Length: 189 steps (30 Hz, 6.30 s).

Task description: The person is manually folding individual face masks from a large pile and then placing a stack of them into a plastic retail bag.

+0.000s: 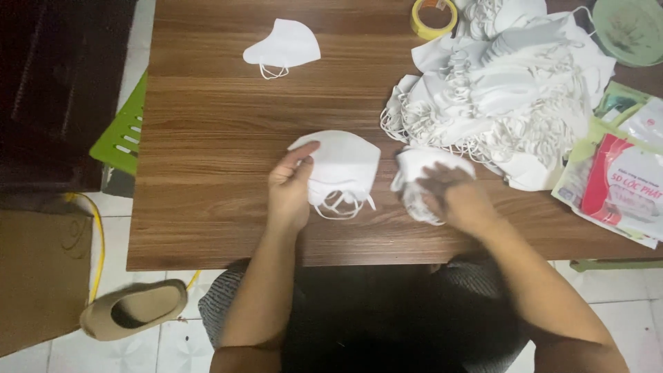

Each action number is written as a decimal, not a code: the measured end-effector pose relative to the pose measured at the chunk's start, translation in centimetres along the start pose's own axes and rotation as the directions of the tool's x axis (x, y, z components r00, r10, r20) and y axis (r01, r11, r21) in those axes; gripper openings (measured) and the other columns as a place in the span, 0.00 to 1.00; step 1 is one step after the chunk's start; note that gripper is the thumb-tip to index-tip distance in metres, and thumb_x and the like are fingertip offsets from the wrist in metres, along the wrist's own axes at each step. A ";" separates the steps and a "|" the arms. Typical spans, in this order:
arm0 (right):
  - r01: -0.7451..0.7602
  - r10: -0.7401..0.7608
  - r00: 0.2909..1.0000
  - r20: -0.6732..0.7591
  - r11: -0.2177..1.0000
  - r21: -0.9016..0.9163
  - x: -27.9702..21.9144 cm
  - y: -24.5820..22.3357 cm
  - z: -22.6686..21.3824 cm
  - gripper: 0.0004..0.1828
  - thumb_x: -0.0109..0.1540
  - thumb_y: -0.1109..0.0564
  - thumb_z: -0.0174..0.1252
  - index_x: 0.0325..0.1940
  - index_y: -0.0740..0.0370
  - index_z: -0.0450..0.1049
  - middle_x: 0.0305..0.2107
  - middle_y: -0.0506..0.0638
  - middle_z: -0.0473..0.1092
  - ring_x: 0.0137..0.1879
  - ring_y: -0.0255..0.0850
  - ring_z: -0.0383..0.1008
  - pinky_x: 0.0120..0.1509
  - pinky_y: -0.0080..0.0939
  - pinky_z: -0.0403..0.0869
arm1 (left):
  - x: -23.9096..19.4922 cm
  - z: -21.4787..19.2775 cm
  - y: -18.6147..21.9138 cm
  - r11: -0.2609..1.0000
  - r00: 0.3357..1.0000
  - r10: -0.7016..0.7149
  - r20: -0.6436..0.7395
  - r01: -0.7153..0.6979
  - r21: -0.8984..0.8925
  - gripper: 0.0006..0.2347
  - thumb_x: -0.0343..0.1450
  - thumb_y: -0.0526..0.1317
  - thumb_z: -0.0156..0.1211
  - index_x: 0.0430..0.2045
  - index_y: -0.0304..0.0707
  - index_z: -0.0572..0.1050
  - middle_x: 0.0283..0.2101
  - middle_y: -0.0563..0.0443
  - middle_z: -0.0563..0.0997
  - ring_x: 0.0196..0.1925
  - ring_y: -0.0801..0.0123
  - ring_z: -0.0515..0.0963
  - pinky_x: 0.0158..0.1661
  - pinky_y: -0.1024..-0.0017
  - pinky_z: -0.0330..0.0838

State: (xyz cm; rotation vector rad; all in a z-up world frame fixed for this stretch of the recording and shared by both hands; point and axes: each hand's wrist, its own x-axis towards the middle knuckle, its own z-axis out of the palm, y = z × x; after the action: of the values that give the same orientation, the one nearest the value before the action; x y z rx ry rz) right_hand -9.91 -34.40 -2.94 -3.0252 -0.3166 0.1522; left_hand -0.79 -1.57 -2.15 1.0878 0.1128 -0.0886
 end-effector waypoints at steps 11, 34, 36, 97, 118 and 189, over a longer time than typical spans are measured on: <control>-0.207 0.243 0.967 -0.071 0.921 0.329 1.4 5.0 -1.2 0.17 0.61 0.44 0.62 0.52 0.49 0.82 0.54 0.53 0.76 0.64 0.58 0.72 0.66 0.64 0.70 | -0.7 0.9 -3.0 0.982 0.979 -0.170 0.116 0.177 -0.062 0.13 0.67 0.29 0.66 0.45 0.30 0.82 0.41 0.40 0.83 0.38 0.67 0.84 0.39 0.68 0.83; -0.202 0.244 0.960 -0.137 0.944 0.261 1.4 4.2 -3.9 0.16 0.59 0.54 0.66 0.51 0.56 0.79 0.39 0.59 0.79 0.47 0.60 0.80 0.53 0.57 0.75 | -3.1 4.0 -2.6 0.910 0.992 -0.107 0.072 0.069 0.410 0.11 0.71 0.38 0.66 0.45 0.37 0.84 0.40 0.45 0.78 0.43 0.73 0.75 0.42 0.73 0.79; -0.136 0.287 0.952 -0.108 0.711 0.689 0.2 2.9 -5.7 0.10 0.58 0.58 0.69 0.43 0.58 0.81 0.32 0.56 0.79 0.38 0.44 0.77 0.46 0.43 0.73 | -3.1 4.1 -3.4 0.887 0.993 -0.045 0.112 -0.011 0.461 0.10 0.72 0.41 0.66 0.44 0.40 0.84 0.44 0.44 0.80 0.52 0.70 0.74 0.54 0.69 0.73; -0.155 0.279 0.915 -0.292 0.910 0.384 0.3 5.5 -2.8 0.13 0.62 0.59 0.64 0.51 0.61 0.78 0.39 0.63 0.76 0.50 0.63 0.77 0.56 0.59 0.72 | -3.2 7.3 -4.8 0.969 0.994 0.055 -0.096 -0.030 0.247 0.07 0.73 0.39 0.65 0.38 0.36 0.82 0.32 0.50 0.80 0.36 0.74 0.81 0.39 0.74 0.82; -0.142 0.200 0.977 0.077 0.333 0.932 1.5 -1.1 -3.7 0.09 0.59 0.61 0.69 0.41 0.65 0.79 0.24 0.52 0.75 0.31 0.37 0.74 0.38 0.34 0.76 | -4.3 7.8 -7.2 0.950 0.990 -0.094 0.103 0.058 0.306 0.09 0.71 0.42 0.68 0.38 0.35 0.83 0.28 0.50 0.81 0.28 0.81 0.77 0.27 0.83 0.78; -0.142 0.198 0.979 -0.053 0.840 0.524 -0.3 2.9 -5.8 0.15 0.58 0.63 0.65 0.49 0.69 0.79 0.38 0.69 0.77 0.50 0.70 0.76 0.56 0.63 0.73 | -3.9 6.4 -5.6 0.839 0.966 0.240 0.099 -0.257 0.479 0.04 0.74 0.36 0.64 0.39 0.38 0.83 0.36 0.43 0.81 0.43 0.67 0.80 0.43 0.70 0.78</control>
State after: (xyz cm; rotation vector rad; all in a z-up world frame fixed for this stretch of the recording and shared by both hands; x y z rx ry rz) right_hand -9.02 -37.74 2.51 -2.5028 0.0118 0.0739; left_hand -5.10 -9.80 -3.63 1.6012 -0.0918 0.1063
